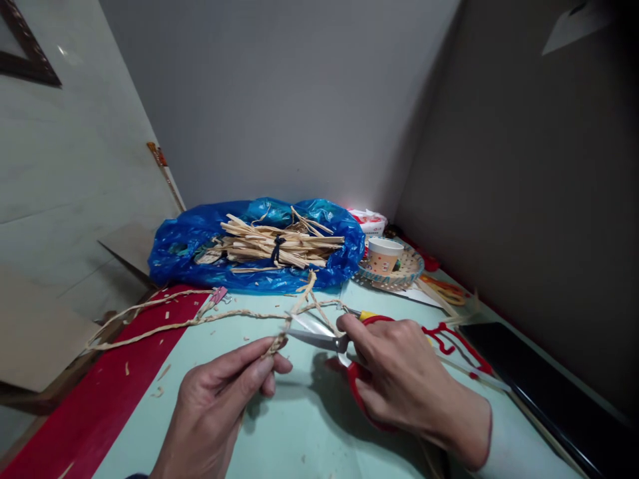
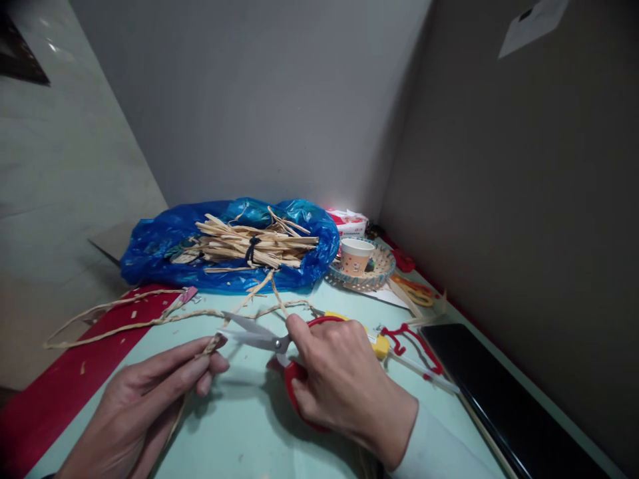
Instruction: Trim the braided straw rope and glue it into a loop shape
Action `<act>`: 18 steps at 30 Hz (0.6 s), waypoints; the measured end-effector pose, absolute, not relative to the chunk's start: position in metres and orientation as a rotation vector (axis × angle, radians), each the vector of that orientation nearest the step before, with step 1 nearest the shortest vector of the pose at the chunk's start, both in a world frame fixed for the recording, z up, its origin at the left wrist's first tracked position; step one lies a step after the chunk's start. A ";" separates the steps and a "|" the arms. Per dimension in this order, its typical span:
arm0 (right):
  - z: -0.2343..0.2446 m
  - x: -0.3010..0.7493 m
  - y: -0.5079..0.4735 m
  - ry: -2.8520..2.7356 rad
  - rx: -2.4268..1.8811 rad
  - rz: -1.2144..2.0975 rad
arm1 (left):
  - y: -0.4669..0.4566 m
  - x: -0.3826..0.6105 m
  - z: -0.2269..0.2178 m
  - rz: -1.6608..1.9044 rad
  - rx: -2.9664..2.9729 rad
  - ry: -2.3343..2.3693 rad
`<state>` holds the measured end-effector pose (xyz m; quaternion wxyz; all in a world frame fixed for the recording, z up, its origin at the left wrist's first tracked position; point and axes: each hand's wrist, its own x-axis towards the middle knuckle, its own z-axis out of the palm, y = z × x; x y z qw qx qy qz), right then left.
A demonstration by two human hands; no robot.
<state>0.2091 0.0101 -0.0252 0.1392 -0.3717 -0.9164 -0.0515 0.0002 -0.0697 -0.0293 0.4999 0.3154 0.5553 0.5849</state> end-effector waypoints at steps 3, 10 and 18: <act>-0.029 0.208 0.010 -2.688 -1.029 -0.208 | -0.071 0.001 -0.029 1.421 0.776 1.356; -0.036 0.204 0.006 -2.689 -0.960 -0.280 | -0.073 0.000 -0.031 1.417 0.765 1.335; -0.044 0.204 0.008 -2.645 -0.908 -0.262 | -0.071 0.000 -0.035 1.422 0.765 1.305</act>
